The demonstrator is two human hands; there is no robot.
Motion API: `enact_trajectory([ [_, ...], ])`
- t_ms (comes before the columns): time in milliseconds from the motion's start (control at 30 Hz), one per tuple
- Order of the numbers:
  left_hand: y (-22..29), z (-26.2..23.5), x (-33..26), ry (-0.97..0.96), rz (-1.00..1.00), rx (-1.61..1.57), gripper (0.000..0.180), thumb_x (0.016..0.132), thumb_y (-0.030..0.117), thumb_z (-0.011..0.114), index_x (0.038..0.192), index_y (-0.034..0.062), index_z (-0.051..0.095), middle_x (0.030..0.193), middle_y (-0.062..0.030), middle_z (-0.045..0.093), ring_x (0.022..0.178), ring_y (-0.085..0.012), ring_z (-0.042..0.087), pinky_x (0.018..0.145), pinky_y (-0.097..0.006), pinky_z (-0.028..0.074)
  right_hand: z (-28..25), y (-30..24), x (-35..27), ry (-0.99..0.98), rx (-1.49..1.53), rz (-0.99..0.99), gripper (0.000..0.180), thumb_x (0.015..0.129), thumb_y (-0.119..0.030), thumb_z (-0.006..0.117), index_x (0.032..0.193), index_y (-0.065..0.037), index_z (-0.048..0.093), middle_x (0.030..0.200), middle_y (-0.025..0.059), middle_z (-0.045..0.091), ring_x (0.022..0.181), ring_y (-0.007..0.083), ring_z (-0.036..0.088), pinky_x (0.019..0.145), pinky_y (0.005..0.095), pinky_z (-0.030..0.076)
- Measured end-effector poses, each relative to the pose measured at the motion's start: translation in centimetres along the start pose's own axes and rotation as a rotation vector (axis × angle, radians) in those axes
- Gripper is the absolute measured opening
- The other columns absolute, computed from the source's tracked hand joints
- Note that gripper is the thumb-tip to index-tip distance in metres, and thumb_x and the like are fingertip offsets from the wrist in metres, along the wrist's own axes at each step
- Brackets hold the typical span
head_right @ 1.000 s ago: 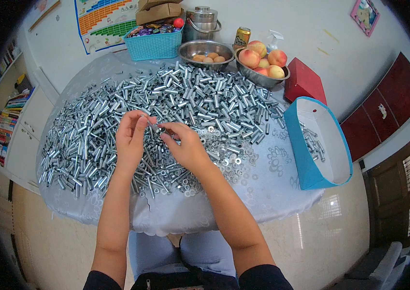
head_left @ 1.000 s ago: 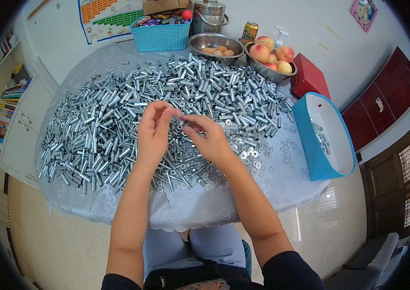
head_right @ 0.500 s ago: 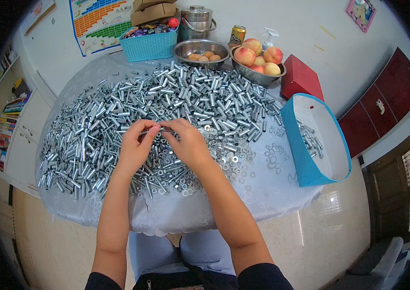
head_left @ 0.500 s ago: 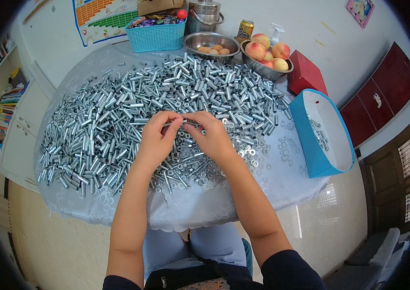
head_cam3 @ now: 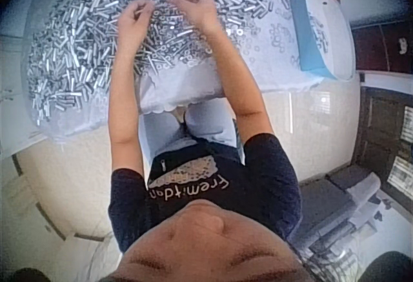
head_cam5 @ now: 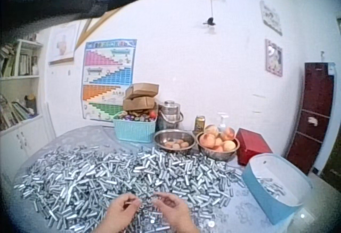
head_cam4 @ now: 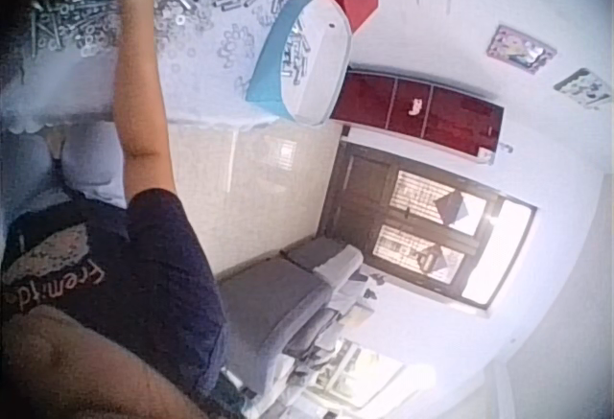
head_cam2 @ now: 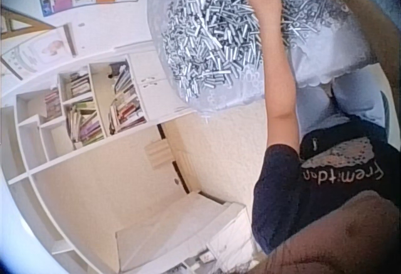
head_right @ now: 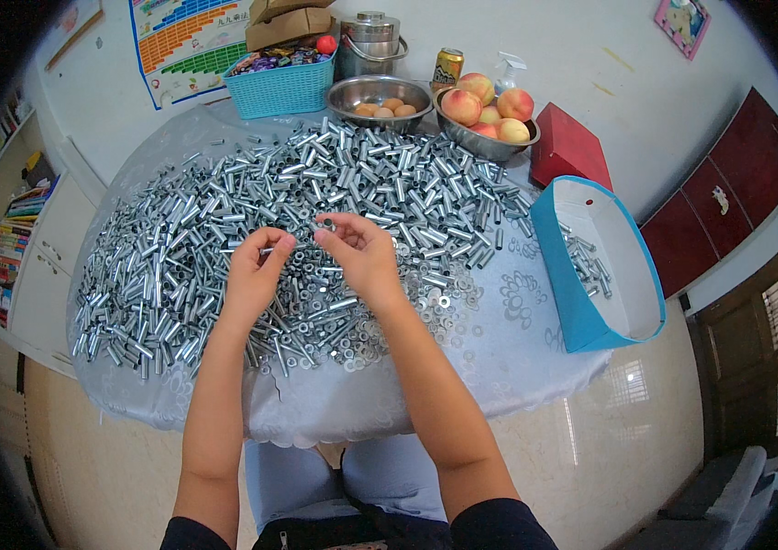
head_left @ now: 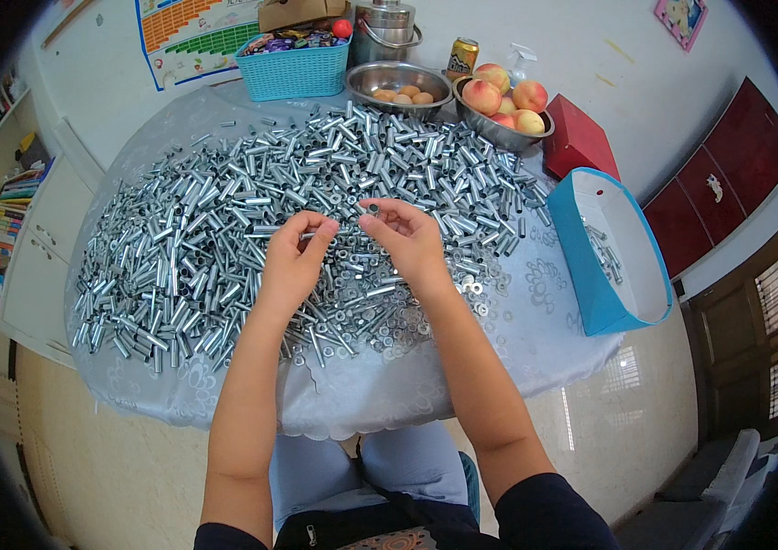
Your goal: The person sits at a table covered with a large pile of metal bolts and washers. They repeatedly pick up a bolt and a washer, thread the washer onto the bolt, and place the assembled unit into a blue plastic bin on the right. The process is continuous and repetitive throughout the video.
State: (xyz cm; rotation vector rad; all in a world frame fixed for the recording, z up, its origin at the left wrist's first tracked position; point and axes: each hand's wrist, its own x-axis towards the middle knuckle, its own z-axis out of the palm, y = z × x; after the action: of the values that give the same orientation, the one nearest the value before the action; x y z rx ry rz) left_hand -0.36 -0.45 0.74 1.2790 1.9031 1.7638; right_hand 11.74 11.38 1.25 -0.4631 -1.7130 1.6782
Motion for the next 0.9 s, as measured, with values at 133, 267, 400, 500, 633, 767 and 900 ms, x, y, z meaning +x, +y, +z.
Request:
enact_trajectory([
  [133,-0.1,0.2,-0.1,0.012,-0.106,-0.073,0.016,0.087,0.018,0.059,0.089,0.0020,0.059,0.067,0.0052,0.050,0.058,-0.0030,0.040,0.051,-0.020,0.032,0.2,-0.9,-0.2,0.013,0.187,0.132,0.021,0.086,-0.014,0.061,0.104,-0.002,0.061,0.080,-0.0019,0.059,0.069,0.0050,0.051,0.062,0.0181,0.042],
  [267,-0.6,0.4,0.1,0.021,-0.157,-0.121,0.015,0.088,0.018,0.058,0.089,0.0026,0.059,0.067,0.0060,0.049,0.057,-0.0017,0.038,0.050,-0.019,0.030,0.1,-0.8,-0.2,0.009,0.226,0.185,0.022,0.086,-0.015,0.060,0.105,-0.003,0.060,0.081,-0.0025,0.059,0.072,0.0051,0.054,0.063,0.0185,0.043],
  [400,-0.4,0.4,0.1,0.054,-0.167,-0.236,0.016,0.089,0.019,0.057,0.088,0.0030,0.058,0.065,0.0065,0.048,0.055,-0.0006,0.037,0.047,-0.018,0.028,0.3,-1.1,-0.3,-0.032,0.192,0.204,0.022,0.086,-0.015,0.060,0.105,-0.004,0.060,0.081,-0.0027,0.059,0.072,0.0050,0.054,0.063,0.0185,0.043],
  [500,-0.4,0.4,0.1,0.030,-0.159,-0.229,0.017,0.089,0.020,0.057,0.089,0.0035,0.058,0.064,0.0066,0.047,0.054,-0.0003,0.037,0.046,-0.018,0.027,0.5,-1.0,-0.4,-0.065,0.187,0.223,0.023,0.086,-0.015,0.061,0.106,-0.004,0.060,0.081,-0.0019,0.060,0.071,0.0051,0.054,0.063,0.0181,0.043],
  [633,-0.8,0.7,0.0,0.013,-0.171,-0.264,0.018,0.092,0.022,0.052,0.094,0.0041,0.055,0.067,0.0058,0.048,0.056,-0.0006,0.037,0.047,-0.018,0.028,0.7,-0.2,-0.4,-0.156,0.220,0.217,0.024,0.086,-0.014,0.061,0.107,-0.003,0.060,0.084,0.0003,0.062,0.072,0.0060,0.056,0.063,0.0185,0.044],
  [767,-1.2,0.5,-0.2,0.004,-0.155,-0.247,0.025,0.095,0.028,0.044,0.101,0.0045,0.051,0.080,0.0013,0.049,0.068,-0.0052,0.043,0.059,-0.020,0.035,1.3,-0.1,-0.7,-0.206,0.213,0.224,0.024,0.086,-0.013,0.060,0.108,-0.002,0.060,0.087,0.0030,0.064,0.076,0.0074,0.058,0.064,0.0194,0.045],
  [900,0.0,0.9,-0.8,-0.035,-0.045,-0.124,0.047,0.096,0.046,0.028,0.116,0.0073,0.045,0.081,-0.0004,0.048,0.072,-0.0069,0.045,0.065,-0.022,0.036,1.5,0.0,-0.8,-0.219,0.206,0.189,0.026,0.085,-0.010,0.061,0.109,-0.002,0.060,0.090,0.0046,0.065,0.078,0.0088,0.060,0.066,0.0202,0.046],
])
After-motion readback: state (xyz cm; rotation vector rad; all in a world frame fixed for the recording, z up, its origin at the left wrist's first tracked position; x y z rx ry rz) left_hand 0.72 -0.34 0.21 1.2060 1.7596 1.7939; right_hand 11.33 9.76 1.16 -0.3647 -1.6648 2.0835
